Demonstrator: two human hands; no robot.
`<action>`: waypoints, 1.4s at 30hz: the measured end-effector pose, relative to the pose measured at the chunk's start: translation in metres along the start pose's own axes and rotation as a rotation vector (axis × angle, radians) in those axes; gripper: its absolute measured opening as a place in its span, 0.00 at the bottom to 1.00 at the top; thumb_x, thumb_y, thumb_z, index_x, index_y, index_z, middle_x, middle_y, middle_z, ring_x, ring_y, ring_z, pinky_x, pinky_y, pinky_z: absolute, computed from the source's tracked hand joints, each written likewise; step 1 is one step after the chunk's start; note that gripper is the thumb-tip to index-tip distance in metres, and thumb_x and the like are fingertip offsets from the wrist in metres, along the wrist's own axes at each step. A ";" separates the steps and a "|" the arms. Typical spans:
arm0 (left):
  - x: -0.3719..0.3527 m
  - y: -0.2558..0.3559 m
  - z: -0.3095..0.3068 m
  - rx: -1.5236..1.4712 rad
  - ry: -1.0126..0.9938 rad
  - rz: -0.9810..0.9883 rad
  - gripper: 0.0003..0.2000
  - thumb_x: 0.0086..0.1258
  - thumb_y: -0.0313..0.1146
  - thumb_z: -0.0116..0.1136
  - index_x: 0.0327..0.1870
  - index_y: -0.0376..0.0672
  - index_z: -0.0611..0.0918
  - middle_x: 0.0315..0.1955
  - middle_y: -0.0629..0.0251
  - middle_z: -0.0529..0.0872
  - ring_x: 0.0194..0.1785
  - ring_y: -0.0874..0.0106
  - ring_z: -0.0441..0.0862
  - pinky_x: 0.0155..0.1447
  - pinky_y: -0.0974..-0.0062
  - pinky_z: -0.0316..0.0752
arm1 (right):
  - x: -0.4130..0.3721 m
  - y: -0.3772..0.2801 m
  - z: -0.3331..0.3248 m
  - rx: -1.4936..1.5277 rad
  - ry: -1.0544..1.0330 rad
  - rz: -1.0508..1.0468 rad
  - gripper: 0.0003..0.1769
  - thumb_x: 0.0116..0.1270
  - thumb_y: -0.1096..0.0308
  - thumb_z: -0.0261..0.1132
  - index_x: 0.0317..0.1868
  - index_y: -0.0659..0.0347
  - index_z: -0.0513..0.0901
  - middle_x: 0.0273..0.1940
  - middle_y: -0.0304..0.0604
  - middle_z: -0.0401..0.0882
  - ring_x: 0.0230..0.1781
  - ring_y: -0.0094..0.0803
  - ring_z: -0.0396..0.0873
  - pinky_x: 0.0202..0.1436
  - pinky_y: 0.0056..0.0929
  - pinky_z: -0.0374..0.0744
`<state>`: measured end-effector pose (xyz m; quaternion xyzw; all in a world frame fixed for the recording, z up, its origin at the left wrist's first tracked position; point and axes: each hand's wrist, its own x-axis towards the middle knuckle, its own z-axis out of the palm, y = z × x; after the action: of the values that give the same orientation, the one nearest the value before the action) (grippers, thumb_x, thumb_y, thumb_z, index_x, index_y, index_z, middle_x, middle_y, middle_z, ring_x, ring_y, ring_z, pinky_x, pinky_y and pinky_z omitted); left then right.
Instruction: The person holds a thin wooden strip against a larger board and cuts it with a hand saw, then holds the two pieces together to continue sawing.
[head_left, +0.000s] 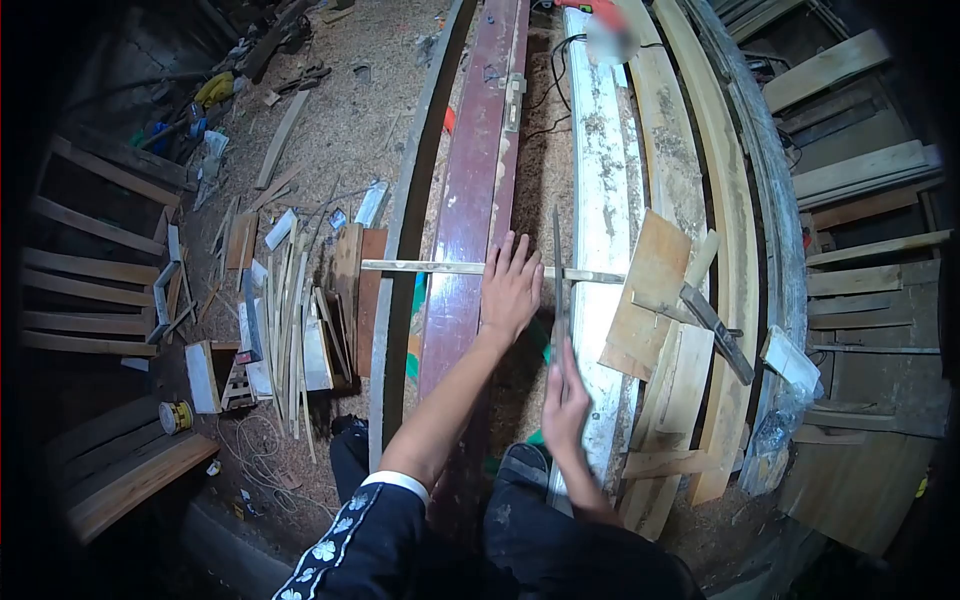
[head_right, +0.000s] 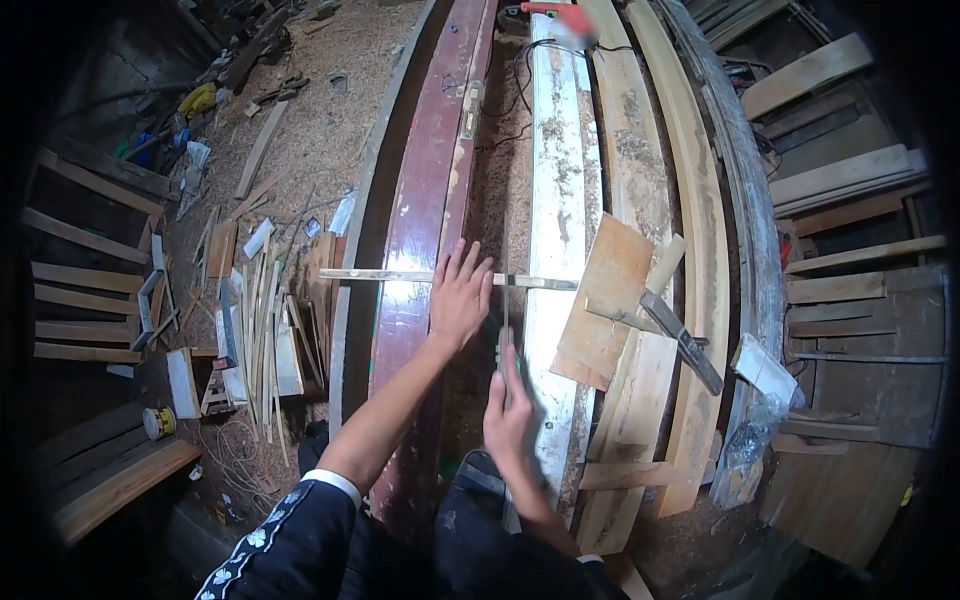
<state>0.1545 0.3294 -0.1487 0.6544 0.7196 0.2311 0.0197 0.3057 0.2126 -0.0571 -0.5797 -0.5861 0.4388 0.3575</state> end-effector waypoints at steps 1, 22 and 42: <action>0.002 0.000 0.001 0.001 -0.004 -0.008 0.20 0.85 0.43 0.46 0.65 0.46 0.85 0.74 0.61 0.77 0.84 0.61 0.61 0.87 0.57 0.49 | -0.011 0.005 0.003 0.042 0.025 -0.059 0.27 0.84 0.67 0.55 0.76 0.74 0.70 0.73 0.62 0.75 0.77 0.44 0.72 0.79 0.40 0.68; 0.004 0.001 0.002 -0.044 0.005 0.000 0.19 0.85 0.42 0.46 0.63 0.45 0.86 0.75 0.62 0.76 0.84 0.61 0.62 0.86 0.56 0.50 | -0.008 -0.005 -0.002 0.058 0.004 0.015 0.29 0.85 0.64 0.55 0.77 0.76 0.68 0.75 0.62 0.72 0.79 0.44 0.69 0.82 0.38 0.63; -0.002 -0.002 -0.001 -0.053 -0.015 0.029 0.19 0.85 0.42 0.46 0.60 0.44 0.87 0.75 0.62 0.76 0.84 0.61 0.61 0.87 0.56 0.48 | 0.030 -0.018 -0.005 0.072 -0.058 0.055 0.28 0.85 0.64 0.54 0.77 0.75 0.68 0.76 0.63 0.71 0.79 0.45 0.69 0.82 0.36 0.63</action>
<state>0.1525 0.3275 -0.1496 0.6658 0.7035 0.2454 0.0393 0.3020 0.2437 -0.0411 -0.5694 -0.5638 0.4862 0.3487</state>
